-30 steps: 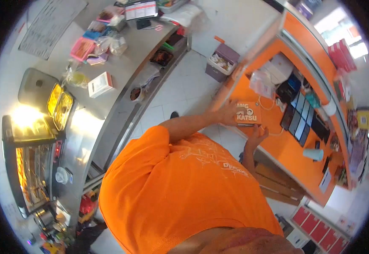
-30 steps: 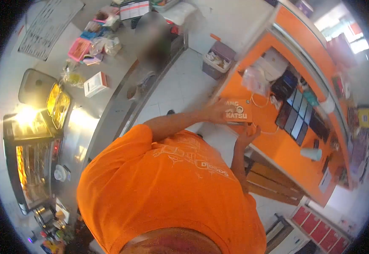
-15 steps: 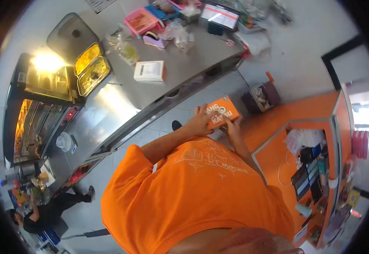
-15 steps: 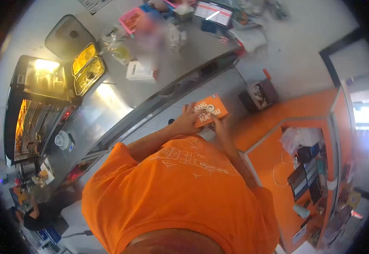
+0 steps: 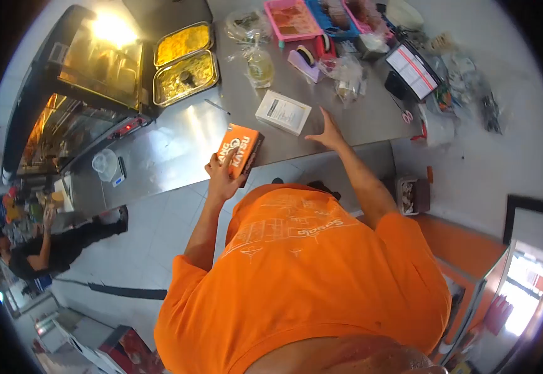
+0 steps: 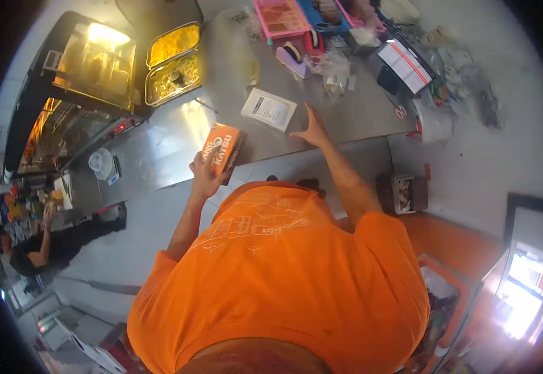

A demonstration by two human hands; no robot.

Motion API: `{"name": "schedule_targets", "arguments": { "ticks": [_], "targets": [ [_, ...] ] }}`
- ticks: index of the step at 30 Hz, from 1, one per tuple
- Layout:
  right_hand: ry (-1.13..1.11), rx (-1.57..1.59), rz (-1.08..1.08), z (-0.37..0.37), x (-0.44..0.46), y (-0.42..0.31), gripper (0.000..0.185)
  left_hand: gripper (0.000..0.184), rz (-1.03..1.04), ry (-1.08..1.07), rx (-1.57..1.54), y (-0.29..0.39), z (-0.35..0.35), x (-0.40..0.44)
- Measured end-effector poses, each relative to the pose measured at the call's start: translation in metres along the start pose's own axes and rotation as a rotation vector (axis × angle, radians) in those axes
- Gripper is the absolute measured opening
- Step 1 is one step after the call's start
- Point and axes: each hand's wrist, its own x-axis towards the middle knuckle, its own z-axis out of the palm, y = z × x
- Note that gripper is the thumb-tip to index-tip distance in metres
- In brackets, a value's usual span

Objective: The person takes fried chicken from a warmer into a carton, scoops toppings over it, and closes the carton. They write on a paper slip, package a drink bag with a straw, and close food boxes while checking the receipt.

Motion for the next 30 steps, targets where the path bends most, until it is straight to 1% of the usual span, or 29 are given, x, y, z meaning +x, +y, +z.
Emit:
{"name": "schedule_targets", "arguments": {
  "ticks": [2,3,5,6,7,10,11,12,13,14,16,17,20,21,24,27,30],
  "targets": [
    [-0.167,-0.04,-0.08,0.006,0.025,0.0,0.109,0.086,-0.173,0.028,-0.086,0.019,-0.017,-0.005],
    [-0.246,-0.061,-0.121,0.008,0.035,-0.003,0.109,0.086,-0.205,0.076,-0.103,0.019,-0.012,-0.011],
    [-0.412,-0.171,-0.107,0.016,0.047,-0.024,0.109,0.086,-0.26,0.166,-0.131,0.013,0.0,-0.018],
    [-0.488,-0.229,-0.101,0.016,0.051,-0.04,0.109,0.087,-0.324,0.191,-0.143,0.016,0.005,-0.019],
    [-0.503,-0.247,-0.118,0.015,0.054,-0.051,0.109,0.087,-0.389,0.214,-0.157,0.02,0.012,-0.021],
    [-0.294,0.003,-0.304,0.021,0.081,-0.029,0.111,0.089,-0.522,0.26,-0.228,0.033,0.028,-0.021],
    [-0.1,0.098,-0.259,0.04,0.092,0.002,0.11,0.091,-0.552,0.256,-0.231,0.039,0.028,-0.018],
    [-0.085,0.116,-0.254,0.038,0.112,0.018,0.108,0.093,-0.579,0.255,-0.233,0.044,0.03,-0.014],
    [-0.069,0.136,-0.248,0.034,0.132,0.034,0.105,0.087,-0.551,0.288,-0.226,0.039,0.039,-0.011],
    [-0.054,0.156,-0.238,0.032,0.146,0.046,0.103,0.087,-0.541,0.293,-0.217,0.04,0.043,-0.008],
    [0.058,0.264,-0.091,0.016,0.172,0.041,0.095,0.086,-0.518,0.303,-0.201,0.042,0.048,0.0],
    [0.113,0.314,-0.016,0.011,0.182,0.039,0.091,0.087,-0.543,0.319,-0.21,0.05,0.047,0.003],
    [0.337,-0.283,-0.087,0.014,0.202,0.054,0.081,0.087,-0.585,0.354,-0.241,0.065,0.05,0.011],
    [0.323,-0.141,-0.005,0.015,0.207,0.054,0.076,0.086,-0.593,0.353,-0.23,0.071,0.05,0.012],
    [0.504,-0.196,-0.069,0.015,0.219,0.055,0.072,0.086,-0.597,0.367,-0.205,0.08,0.053,0.012],
    [0.279,-0.136,0.015,0.022,0.223,0.08,0.073,0.086,-0.595,0.386,-0.224,0.082,0.064,-0.001],
    [0.3,-0.11,-0.025,0.024,0.219,0.075,0.065,0.086,-0.65,0.368,-0.27,0.084,0.065,-0.008]
  ]
}}
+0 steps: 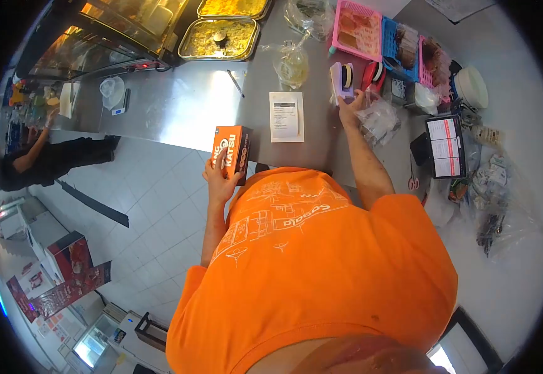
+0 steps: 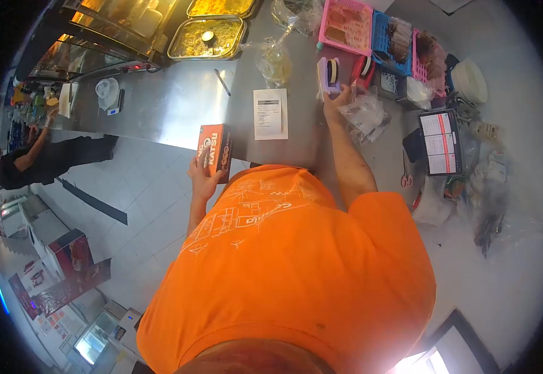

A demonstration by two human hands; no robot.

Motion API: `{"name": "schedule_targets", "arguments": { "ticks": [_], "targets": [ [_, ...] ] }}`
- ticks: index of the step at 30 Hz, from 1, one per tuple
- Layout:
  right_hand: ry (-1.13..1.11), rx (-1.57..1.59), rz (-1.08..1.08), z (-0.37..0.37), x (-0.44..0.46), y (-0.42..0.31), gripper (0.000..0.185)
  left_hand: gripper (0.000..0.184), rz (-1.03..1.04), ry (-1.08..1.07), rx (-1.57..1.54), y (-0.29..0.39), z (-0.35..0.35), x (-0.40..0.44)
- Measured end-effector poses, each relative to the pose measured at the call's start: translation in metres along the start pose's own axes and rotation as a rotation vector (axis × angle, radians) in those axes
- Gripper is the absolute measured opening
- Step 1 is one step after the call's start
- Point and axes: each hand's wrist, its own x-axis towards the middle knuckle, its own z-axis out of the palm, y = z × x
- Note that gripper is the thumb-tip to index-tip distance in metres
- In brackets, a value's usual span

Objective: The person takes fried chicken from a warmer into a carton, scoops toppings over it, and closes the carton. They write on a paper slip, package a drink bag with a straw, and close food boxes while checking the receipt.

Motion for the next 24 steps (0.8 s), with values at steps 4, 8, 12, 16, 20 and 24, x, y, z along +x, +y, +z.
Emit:
{"name": "schedule_targets", "arguments": {
  "ticks": [4,8,12,16,20,24],
  "targets": [
    [-0.31,0.43,0.525,-0.001,0.02,-0.014,0.044,0.086,-0.044,-0.002,0.021,0.006,-0.005,-0.004],
    [-0.32,1.077,0.875,-0.02,0.024,0.0,0.022,0.085,0.009,-0.006,0.026,0.003,-0.008,0.001],
    [-0.306,0.934,0.667,0.003,-0.01,0.049,0.013,0.085,0.046,0.029,0.056,0.003,-0.006,0.005],
    [-0.219,0.575,0.806,0.003,-0.029,0.027,0.009,0.084,0.112,0.055,0.163,0.014,-0.005,0.015],
    [-0.632,1.361,1.317,0.012,-0.07,-0.018,0.014,0.082,0.118,0.146,0.302,0.045,-0.005,0.02],
    [-1.252,1.032,0.774,-0.024,-0.111,-0.186,0.022,0.082,0.19,0.182,0.411,0.062,-0.002,0.025]
  ]
}}
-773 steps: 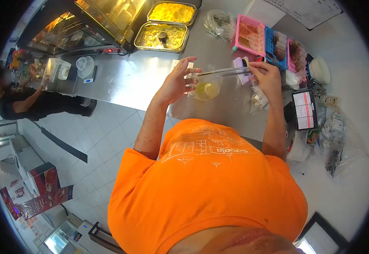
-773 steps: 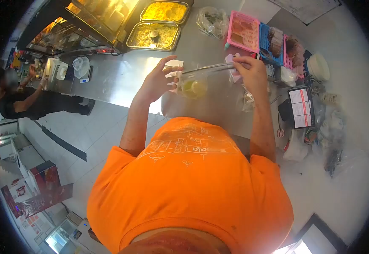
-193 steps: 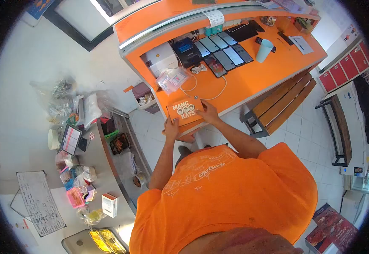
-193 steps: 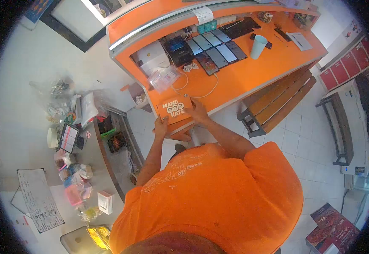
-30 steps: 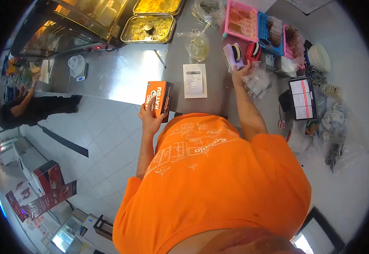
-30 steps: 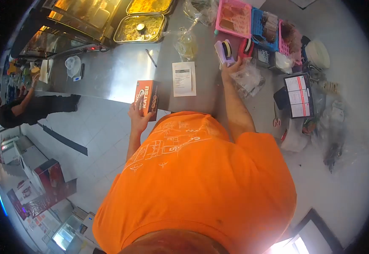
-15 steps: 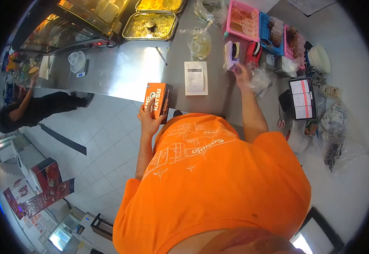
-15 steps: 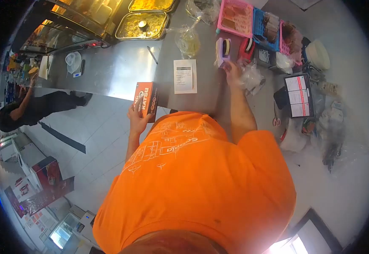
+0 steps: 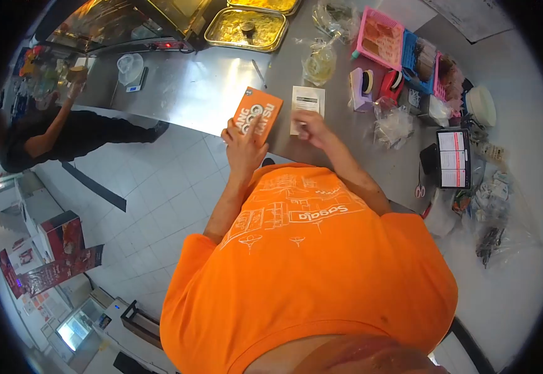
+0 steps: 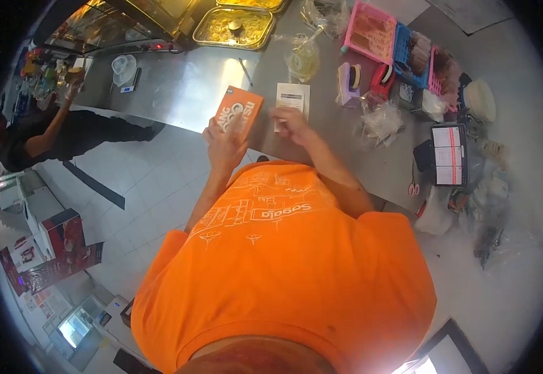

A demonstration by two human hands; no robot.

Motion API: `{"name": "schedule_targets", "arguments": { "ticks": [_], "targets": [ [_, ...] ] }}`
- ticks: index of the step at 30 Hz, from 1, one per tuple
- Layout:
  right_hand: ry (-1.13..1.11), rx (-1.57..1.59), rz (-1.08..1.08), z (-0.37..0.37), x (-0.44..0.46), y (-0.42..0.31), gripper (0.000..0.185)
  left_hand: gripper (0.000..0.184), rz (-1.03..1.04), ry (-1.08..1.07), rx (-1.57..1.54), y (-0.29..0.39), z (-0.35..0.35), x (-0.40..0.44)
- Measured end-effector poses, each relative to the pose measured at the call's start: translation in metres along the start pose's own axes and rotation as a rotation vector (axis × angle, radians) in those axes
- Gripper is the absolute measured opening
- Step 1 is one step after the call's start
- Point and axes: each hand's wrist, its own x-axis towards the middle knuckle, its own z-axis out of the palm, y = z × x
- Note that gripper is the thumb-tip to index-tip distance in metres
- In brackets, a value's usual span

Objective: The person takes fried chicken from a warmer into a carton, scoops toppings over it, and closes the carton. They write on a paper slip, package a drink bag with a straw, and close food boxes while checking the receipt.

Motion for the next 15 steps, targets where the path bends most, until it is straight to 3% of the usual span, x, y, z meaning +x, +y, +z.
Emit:
{"name": "schedule_targets", "arguments": {
  "ticks": [1,4,6,8,10,11,12,14,15],
  "targets": [
    [-0.079,-0.226,-0.02,0.025,-0.001,-0.004,0.028,0.082,0.008,-0.013,0.011,0.007,-0.006,0.002],
    [0.181,-0.832,-0.147,0.059,-0.004,0.002,0.045,0.084,0.011,-0.033,-0.016,0.01,-0.007,0.001],
    [0.172,-0.857,-0.271,0.048,0.008,0.013,0.057,0.086,-0.009,-0.039,-0.061,0.002,-0.002,0.003],
    [0.16,-0.95,-0.328,0.043,0.007,0.019,0.06,0.085,0.004,-0.131,-0.463,-0.043,0.05,0.003],
    [0.213,-1.176,-0.179,0.047,-0.007,0.005,0.049,0.083,-0.213,-0.287,-0.891,-0.044,0.05,0.005],
    [0.242,-1.286,-0.102,0.048,-0.012,-0.001,0.045,0.083,-0.442,-0.397,-1.11,-0.041,0.043,0.004],
    [0.391,-1.32,-0.31,0.036,-0.009,0.004,0.045,0.082,-0.675,-0.505,-1.322,-0.033,0.034,0.008],
    [0.682,-1.357,-0.731,0.003,0.003,0.028,0.051,0.083,-0.46,-0.353,-0.99,-0.041,0.061,0.006],
    [0.764,-1.338,-0.562,-0.003,0.006,0.033,0.08,0.083,-0.361,-0.27,-0.691,-0.043,0.068,0.007]
  ]
}}
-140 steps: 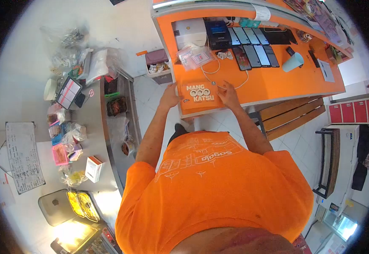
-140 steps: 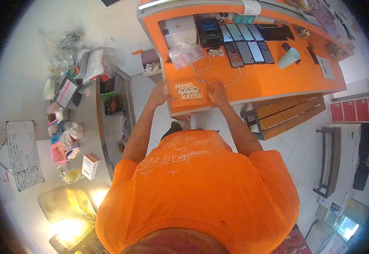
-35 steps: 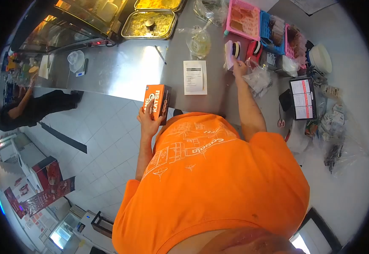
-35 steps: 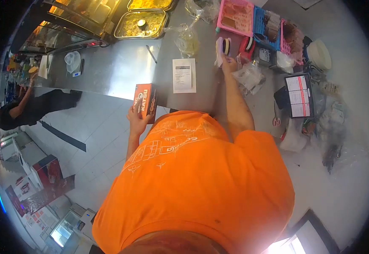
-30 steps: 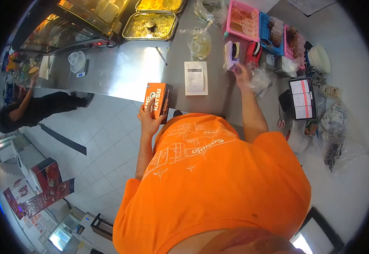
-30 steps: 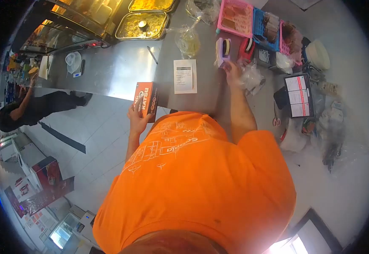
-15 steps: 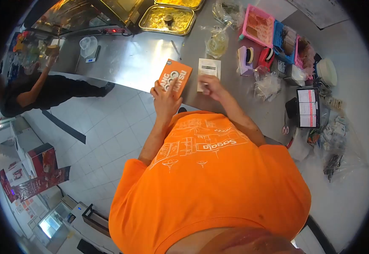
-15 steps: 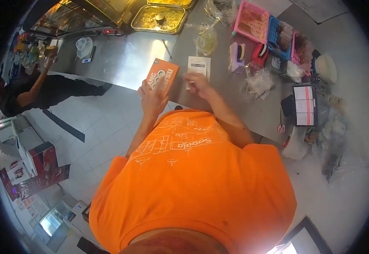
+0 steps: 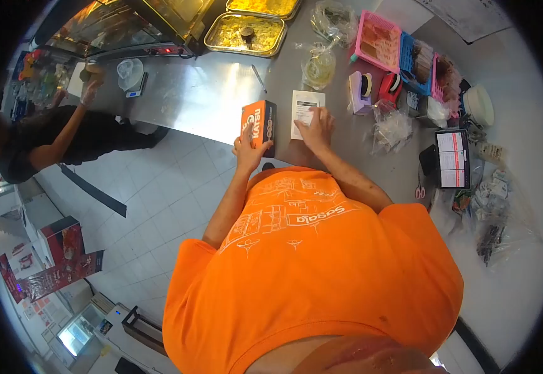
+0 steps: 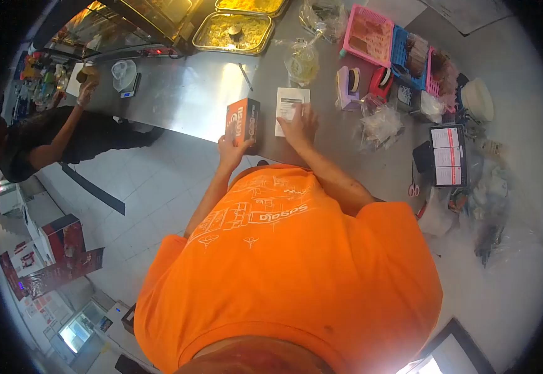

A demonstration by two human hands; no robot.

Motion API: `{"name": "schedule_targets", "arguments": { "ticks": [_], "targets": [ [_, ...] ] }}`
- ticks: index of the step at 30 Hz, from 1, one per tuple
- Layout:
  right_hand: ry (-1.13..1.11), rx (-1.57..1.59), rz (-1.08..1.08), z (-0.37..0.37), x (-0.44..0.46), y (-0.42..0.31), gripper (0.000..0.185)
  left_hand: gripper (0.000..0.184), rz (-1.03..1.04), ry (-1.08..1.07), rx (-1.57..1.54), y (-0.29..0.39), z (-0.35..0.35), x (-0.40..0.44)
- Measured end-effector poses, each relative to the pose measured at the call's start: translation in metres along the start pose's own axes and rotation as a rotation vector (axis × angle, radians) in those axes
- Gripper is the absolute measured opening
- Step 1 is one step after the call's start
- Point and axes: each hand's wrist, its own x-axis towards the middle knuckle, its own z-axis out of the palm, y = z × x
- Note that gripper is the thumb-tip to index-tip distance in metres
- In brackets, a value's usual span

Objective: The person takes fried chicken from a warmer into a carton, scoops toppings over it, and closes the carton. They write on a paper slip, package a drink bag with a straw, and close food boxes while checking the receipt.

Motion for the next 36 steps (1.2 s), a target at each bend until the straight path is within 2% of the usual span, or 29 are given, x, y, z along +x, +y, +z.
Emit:
{"name": "schedule_targets", "arguments": {
  "ticks": [1,2,3,5,6,9,10,12,13,15,16,17,19,22,25,26,28,29,30,32,33,34,35,36],
  "targets": [
    [0.04,-0.021,0.005,0.007,-0.001,0.005,0.085,0.084,0.092,0.103,0.295,-0.006,0.004,0.003],
    [0.082,-0.041,0.011,0.016,-0.001,0.008,0.089,0.086,0.032,0.015,0.391,-0.011,0.007,0.007],
    [0.128,-0.061,0.015,0.016,0.0,0.005,0.094,0.086,0.037,-0.045,0.376,-0.014,0.008,0.012],
    [0.028,0.009,0.143,0.016,0.004,-0.001,0.1,0.086,0.051,-0.162,0.345,-0.017,0.008,0.026],
    [-0.02,0.047,0.206,0.013,0.008,-0.006,0.103,0.086,0.069,-0.123,0.298,-0.021,0.01,0.038],
    [0.026,0.115,0.113,-0.014,0.011,-0.016,0.099,0.081,0.047,-0.108,-0.122,-0.002,0.008,0.044],
    [0.021,0.138,0.021,-0.021,0.01,-0.021,0.098,0.075,0.049,-0.04,-0.106,-0.007,0.014,0.048],
    [0.018,0.177,-0.164,-0.031,0.01,-0.029,0.096,0.072,-0.078,-0.003,-0.226,-0.016,0.024,0.058],
    [-0.026,0.159,-0.157,-0.028,0.007,-0.036,0.095,0.071,-0.139,0.016,-0.288,-0.026,0.031,0.068],
    [-0.115,0.129,-0.149,-0.013,-0.004,-0.06,0.092,0.07,-0.108,-0.105,-0.584,-0.058,0.042,0.096],
    [-0.333,-0.012,-0.058,-0.016,-0.011,-0.07,0.095,0.069,-0.096,-0.166,-0.727,-0.053,0.04,0.095],
    [-0.373,0.036,-0.066,-0.014,-0.013,-0.065,0.096,0.067,-0.1,-0.239,-0.589,-0.049,0.037,0.092],
    [-0.452,0.132,-0.089,-0.006,-0.014,-0.047,0.099,0.063,-0.104,-0.374,-0.314,0.023,0.01,0.059],
    [-0.159,0.376,-0.011,-0.011,-0.004,-0.009,0.091,0.061,-0.128,-0.489,-0.328,0.025,0.013,0.057],
    [-0.534,0.73,0.519,-0.008,-0.003,0.009,0.079,0.061,-0.185,-0.551,-0.368,0.022,0.031,0.063],
    [-0.774,1.045,0.527,0.026,-0.002,0.04,0.068,0.063,-0.154,-0.547,-0.357,0.027,0.037,0.067],
    [-0.681,1.09,0.539,0.017,0.003,0.038,0.063,0.067,-0.099,-0.538,-0.336,0.038,0.049,0.069],
    [-0.636,1.112,0.552,0.013,0.002,0.039,0.062,0.067,-0.138,-0.542,-0.345,0.042,0.053,0.072],
    [-0.698,1.086,0.546,0.021,0.011,0.056,0.065,0.068,-0.177,-0.546,-0.354,0.054,0.055,0.075],
    [-0.654,1.07,0.601,0.015,0.018,0.074,0.072,0.073,-0.213,-0.571,-0.357,0.059,0.059,0.077],
    [-0.635,1.063,0.62,0.012,0.023,0.075,0.076,0.072,-0.256,-0.442,-0.401,0.059,0.062,0.076],
    [-0.341,0.86,0.584,0.006,0.019,0.069,0.086,0.07,-0.297,-0.308,-0.444,0.055,0.067,0.077],
    [-0.31,0.839,0.547,-0.005,0.017,0.068,0.086,0.069,-0.337,-0.171,-0.484,0.049,0.069,0.076],
    [-0.28,0.819,0.51,-0.019,0.015,0.074,0.086,0.065,-0.271,-0.086,-0.518,0.033,0.068,0.077]
  ]
}}
